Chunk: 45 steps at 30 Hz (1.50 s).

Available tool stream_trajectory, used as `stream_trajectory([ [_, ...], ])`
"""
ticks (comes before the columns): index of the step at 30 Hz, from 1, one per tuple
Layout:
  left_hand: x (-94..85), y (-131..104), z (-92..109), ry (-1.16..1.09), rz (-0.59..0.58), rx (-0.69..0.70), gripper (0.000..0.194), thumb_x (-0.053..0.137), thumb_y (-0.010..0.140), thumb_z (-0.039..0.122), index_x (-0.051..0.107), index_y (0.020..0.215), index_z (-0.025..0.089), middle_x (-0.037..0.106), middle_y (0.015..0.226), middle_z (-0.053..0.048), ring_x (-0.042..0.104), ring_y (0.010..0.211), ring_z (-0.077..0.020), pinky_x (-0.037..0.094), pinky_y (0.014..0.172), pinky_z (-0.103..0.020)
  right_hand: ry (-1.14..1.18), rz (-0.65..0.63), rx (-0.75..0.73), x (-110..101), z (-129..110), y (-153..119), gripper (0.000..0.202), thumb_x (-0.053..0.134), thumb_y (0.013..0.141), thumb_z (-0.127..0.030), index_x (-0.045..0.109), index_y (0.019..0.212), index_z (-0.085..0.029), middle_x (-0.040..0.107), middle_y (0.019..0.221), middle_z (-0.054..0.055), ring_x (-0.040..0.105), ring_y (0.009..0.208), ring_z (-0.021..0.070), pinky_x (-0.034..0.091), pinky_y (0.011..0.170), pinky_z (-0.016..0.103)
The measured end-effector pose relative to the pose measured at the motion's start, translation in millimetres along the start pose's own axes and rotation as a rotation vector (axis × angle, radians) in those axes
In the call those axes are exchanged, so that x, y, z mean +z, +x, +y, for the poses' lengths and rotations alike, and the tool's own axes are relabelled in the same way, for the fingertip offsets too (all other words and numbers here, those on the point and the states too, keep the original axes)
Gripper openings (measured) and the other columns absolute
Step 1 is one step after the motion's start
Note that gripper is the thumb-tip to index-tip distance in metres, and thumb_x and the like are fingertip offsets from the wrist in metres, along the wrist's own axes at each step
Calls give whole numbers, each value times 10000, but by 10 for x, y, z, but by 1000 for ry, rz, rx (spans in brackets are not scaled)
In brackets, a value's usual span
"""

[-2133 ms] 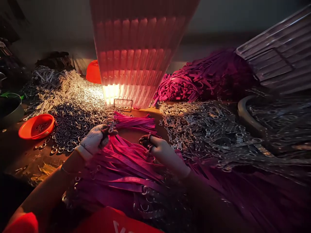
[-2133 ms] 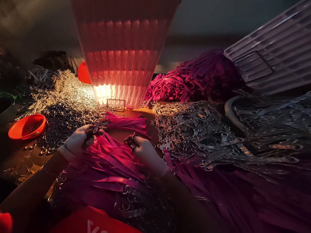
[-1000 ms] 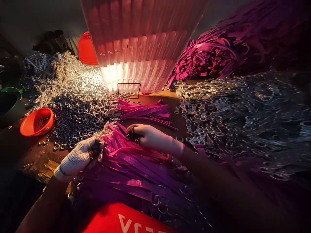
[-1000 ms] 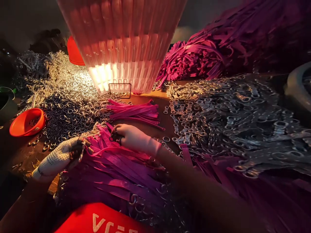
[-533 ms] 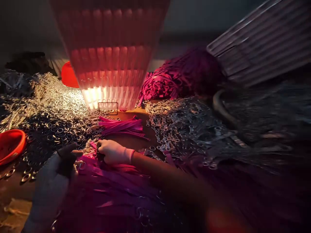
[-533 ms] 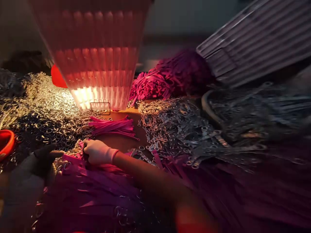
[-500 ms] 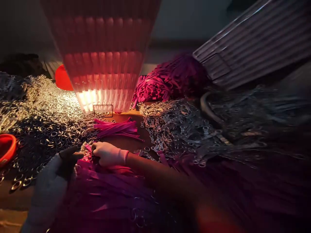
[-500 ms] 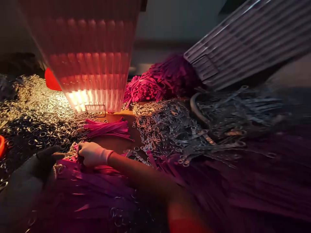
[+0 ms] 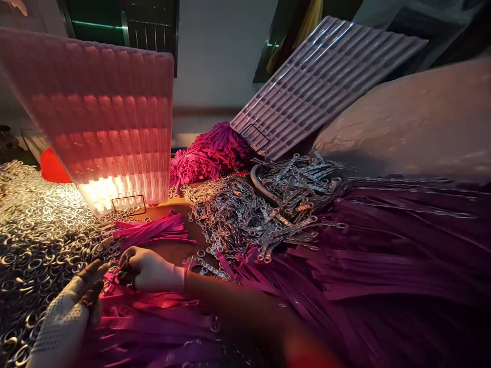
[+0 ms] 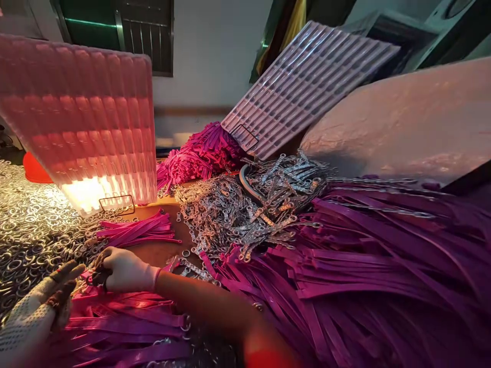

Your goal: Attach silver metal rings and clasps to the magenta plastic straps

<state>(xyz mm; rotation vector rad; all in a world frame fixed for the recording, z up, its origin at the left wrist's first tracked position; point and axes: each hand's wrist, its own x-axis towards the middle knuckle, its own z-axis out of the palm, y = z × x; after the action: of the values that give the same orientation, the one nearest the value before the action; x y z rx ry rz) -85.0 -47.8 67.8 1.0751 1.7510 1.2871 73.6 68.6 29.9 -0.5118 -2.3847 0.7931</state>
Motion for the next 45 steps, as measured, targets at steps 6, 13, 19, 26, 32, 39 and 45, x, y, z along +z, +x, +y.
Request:
stream_trajectory([
  [6, 365, -12, -103, -144, -116, -3, 352, 686, 636, 335, 727, 957, 194, 574, 517, 14, 466, 398, -125, 365, 358, -217, 104, 219, 32, -137, -117, -219, 48, 696, 766, -132, 660, 795, -147, 675, 976, 67, 623, 938, 173, 528, 830, 275],
  [13, 490, -104, -46, -234, -225, -111, 328, 701, 727, 438, 708, 908, 165, 658, 638, -34, 449, 403, -84, 343, 374, -202, 33, 204, 138, -421, -343, -565, 228, 533, 881, -119, 691, 1029, -192, 708, 979, 62, 631, 922, 183, 489, 825, 296],
  [19, 547, -97, -192, -415, -361, -209, 389, 640, 824, 546, 634, 770, 160, 473, 455, 46, 369, 344, -59, 265, 343, -174, -354, -57, 310, -383, -380, -631, 209, 504, 827, -80, 666, 915, -179, 687, 851, 53, 593, 765, 173, 380, 666, 269],
  [26, 487, -129, -179, -215, -357, -134, 368, 616, 853, 520, 568, 733, 176, 472, 540, 45, 379, 417, -59, 292, 395, -177, -727, -228, 234, -320, -558, -522, 155, 472, 893, -129, 615, 843, -162, 630, 823, 105, 554, 716, 203, 270, 594, 331],
  [32, 458, -92, -237, 203, -347, 223, 171, 559, 851, 257, 651, 745, 159, 644, 705, -31, 528, 640, -137, 422, 585, -233, -726, -283, 164, -282, -552, -536, 162, 453, 908, -162, 605, 852, -164, 625, 819, 113, 562, 693, 221, 270, 557, 332],
  [39, 434, -12, -392, 243, -358, 227, 236, 511, 810, 218, 734, 864, 161, 741, 848, -66, 648, 812, -220, 526, 782, -325, -582, -263, 256, -301, -508, -504, 170, 484, 891, -178, 633, 967, -147, 676, 952, 129, 635, 819, 235, 411, 652, 321],
  [45, 393, -23, -575, 259, -158, 231, 248, 603, 744, 266, 756, 923, 191, 760, 974, -74, 660, 962, -271, 511, 958, -418, -489, -475, 444, -368, -504, -339, 279, 578, 844, -234, 609, 1112, -161, 740, 916, 115, 723, 845, 290, 484, 611, 313],
])
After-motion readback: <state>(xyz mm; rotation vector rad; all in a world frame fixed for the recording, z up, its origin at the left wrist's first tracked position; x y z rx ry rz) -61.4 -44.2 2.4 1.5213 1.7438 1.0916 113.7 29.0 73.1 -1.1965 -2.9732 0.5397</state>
